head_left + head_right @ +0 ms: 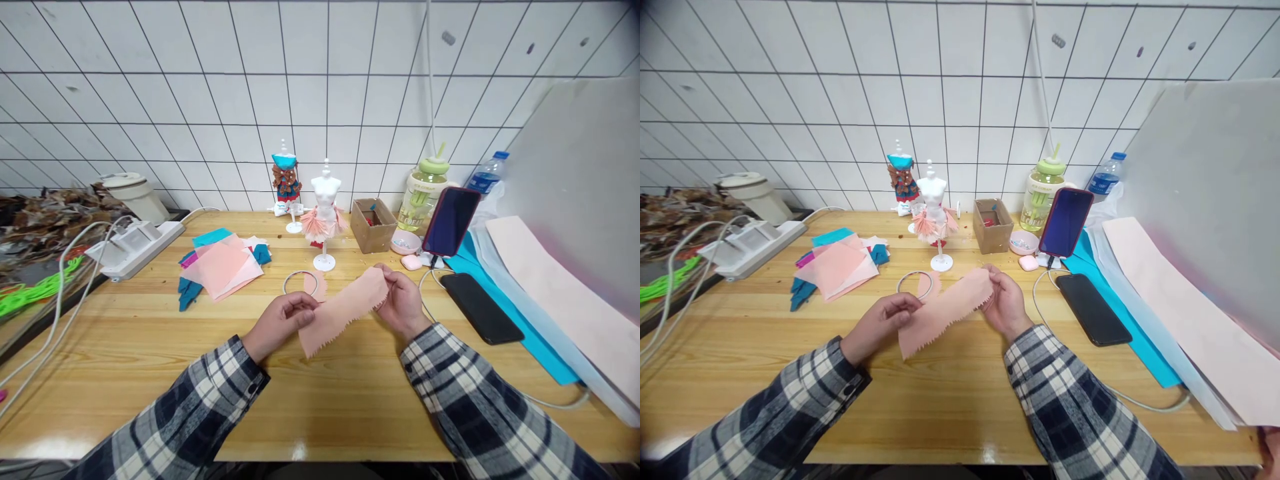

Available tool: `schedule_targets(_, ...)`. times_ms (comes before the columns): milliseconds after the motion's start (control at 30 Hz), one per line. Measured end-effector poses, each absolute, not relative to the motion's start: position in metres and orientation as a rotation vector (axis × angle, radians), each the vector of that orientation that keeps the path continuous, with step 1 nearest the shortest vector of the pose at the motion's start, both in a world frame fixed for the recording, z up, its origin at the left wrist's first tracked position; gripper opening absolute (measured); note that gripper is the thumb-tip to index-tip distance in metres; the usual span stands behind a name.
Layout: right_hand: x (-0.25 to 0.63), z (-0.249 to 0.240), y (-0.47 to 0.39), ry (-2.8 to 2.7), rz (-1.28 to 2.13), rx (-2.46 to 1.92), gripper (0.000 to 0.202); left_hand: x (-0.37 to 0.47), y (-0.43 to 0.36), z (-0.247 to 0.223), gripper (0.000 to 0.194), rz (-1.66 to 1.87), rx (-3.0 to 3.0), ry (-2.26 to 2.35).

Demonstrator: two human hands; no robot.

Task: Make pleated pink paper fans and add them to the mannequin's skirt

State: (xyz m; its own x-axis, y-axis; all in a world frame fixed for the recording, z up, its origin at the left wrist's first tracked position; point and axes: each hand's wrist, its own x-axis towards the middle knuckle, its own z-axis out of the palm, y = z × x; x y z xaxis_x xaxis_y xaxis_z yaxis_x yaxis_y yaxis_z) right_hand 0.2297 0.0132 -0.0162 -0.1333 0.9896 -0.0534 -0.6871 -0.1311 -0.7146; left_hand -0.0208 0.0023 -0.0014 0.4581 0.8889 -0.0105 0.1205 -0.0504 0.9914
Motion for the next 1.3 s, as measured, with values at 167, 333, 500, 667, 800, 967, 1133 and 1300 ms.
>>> schedule_targets(167, 0.205, -0.008, -0.005, -1.092, 1.756, -0.847, 0.012, -0.018, 0.004, 0.0, 0.073, 1.057, 1.646, 0.789)
schedule_targets(333, 0.186, -0.001, -0.018, -1.475, 1.58, -0.912, 0.014, -0.004, -0.006, -0.008, 0.058, 0.721, 1.501, 0.731)
schedule_targets(500, 0.197, 0.003, -0.012, -1.658, 1.255, -1.034, 0.017, -0.001, -0.011, -0.006, 0.034, 0.587, 1.422, 0.831)
schedule_targets(667, 0.245, -0.004, 0.01, -2.044, 0.351, -1.484, 0.035, -0.003, -0.009, -0.002, 0.037, 0.696, 1.301, 0.907)
schedule_targets(800, 0.275, -0.021, 0.021, -2.226, 0.139, -1.776, 0.035, -0.006, -0.007, -0.003, 0.029, 0.764, 1.244, 0.954)
schedule_targets(967, 0.274, -0.034, 0.025, -2.222, 0.152, -1.868, 0.013, -0.01, -0.005, -0.008, 0.026, 0.744, 1.138, 0.861)
schedule_targets(1133, 0.265, -0.032, 0.023, -2.156, 0.352, -1.737, 0.01, -0.01, -0.005, -0.008, 0.026, 0.75, 0.993, 0.75)
schedule_targets(1300, 0.239, -0.018, 0.009, -1.655, 0.948, -1.53, 0.008, -0.009, -0.006, -0.005, 0.031, 0.775, 0.983, 0.761)
